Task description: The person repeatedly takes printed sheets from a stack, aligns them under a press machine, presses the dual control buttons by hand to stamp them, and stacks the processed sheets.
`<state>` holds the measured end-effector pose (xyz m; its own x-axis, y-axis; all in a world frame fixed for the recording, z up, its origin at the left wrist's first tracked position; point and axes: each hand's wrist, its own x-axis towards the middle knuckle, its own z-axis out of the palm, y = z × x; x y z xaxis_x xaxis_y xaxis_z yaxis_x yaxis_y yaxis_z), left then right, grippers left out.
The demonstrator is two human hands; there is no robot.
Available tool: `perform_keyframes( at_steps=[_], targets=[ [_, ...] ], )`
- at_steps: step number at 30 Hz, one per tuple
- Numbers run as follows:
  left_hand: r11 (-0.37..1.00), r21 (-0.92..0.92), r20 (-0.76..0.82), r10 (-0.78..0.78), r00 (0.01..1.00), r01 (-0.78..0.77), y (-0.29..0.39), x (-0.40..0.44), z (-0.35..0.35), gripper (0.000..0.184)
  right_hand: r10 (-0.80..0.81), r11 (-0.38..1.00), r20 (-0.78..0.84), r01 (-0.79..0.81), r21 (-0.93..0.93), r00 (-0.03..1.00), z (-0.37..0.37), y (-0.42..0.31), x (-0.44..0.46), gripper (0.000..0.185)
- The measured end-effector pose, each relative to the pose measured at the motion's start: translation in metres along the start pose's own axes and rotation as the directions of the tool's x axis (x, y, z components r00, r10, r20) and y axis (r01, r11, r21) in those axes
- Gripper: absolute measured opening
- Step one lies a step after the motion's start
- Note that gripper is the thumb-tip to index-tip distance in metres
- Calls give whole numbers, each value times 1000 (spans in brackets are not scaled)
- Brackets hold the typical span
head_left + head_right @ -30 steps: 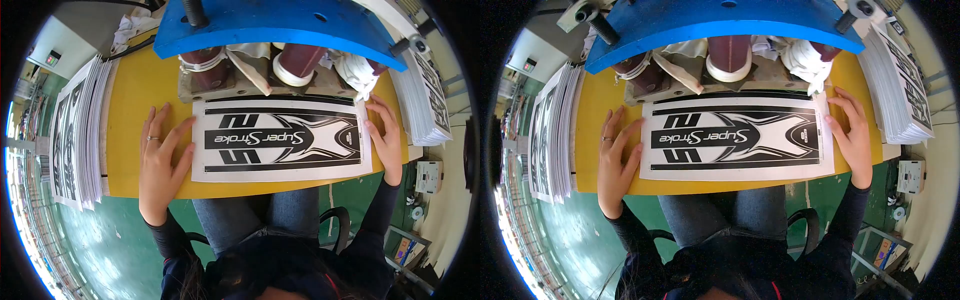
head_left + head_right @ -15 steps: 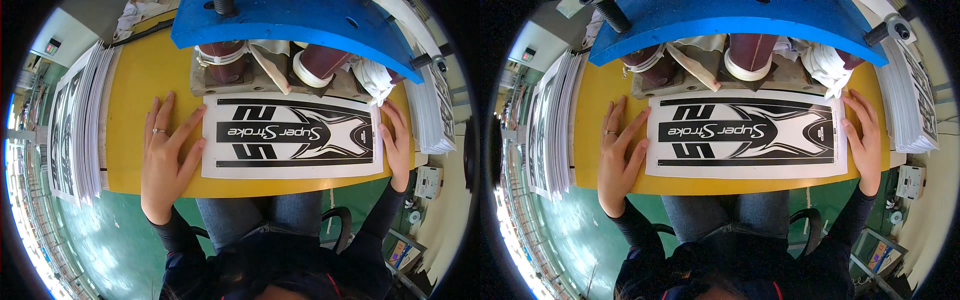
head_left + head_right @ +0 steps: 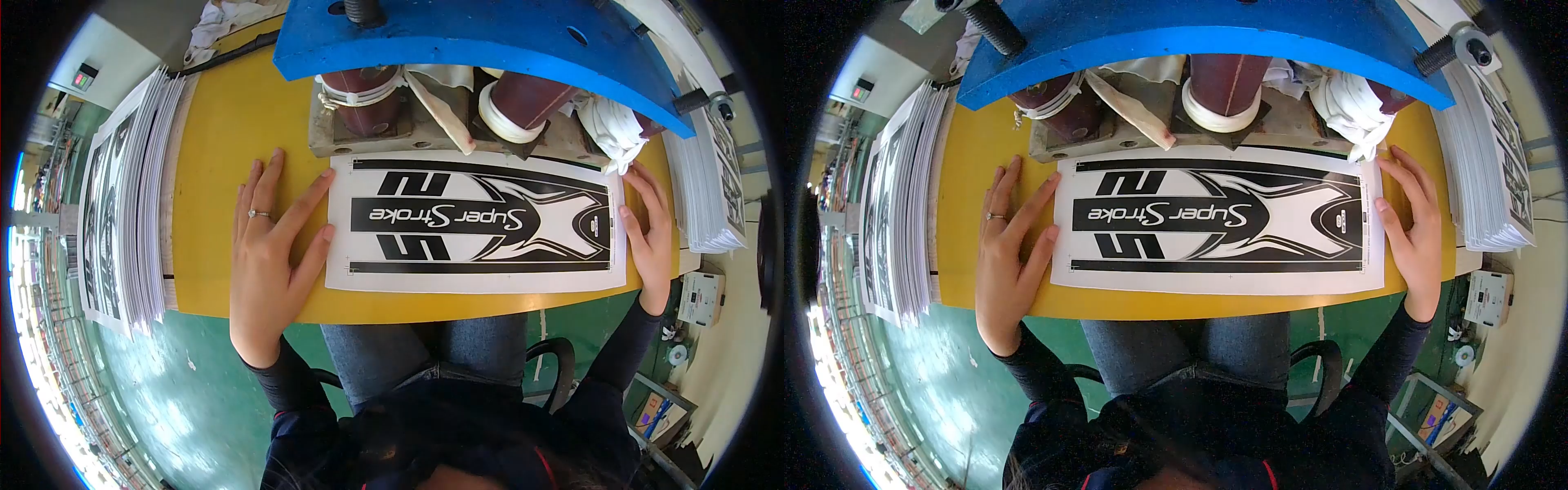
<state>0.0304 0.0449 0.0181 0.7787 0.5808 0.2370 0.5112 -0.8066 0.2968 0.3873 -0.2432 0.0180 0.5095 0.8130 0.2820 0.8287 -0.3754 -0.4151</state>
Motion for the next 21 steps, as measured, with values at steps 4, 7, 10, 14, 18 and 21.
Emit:
perform_keyframes(
  at_steps=[4,7,10,14,18,21],
  targets=[
    [1000,3,-3,10,1000,-10,-1,0,0,47,1,1000,-2,-1,0,1000,0,0,0,42],
    [1000,0,-7,13,1000,-13,-1,0,0,45,4,1000,-7,-4,3,1000,1,2,0,43],
    [1000,-14,-16,19,1000,-19,-3,0,0,43,-9,1000,-12,9,7,1000,0,1,1,44],
    [999,-31,-3,28,1000,-28,1,2,-1,43,-40,999,-17,40,-6,999,-1,2,1,44],
    [999,-39,14,35,999,-34,2,3,0,43,-30,1000,-47,31,5,998,0,2,-2,43],
    [999,-42,15,29,999,-28,2,2,0,43,-19,1000,-56,20,15,998,1,4,-3,43]
  ],
)
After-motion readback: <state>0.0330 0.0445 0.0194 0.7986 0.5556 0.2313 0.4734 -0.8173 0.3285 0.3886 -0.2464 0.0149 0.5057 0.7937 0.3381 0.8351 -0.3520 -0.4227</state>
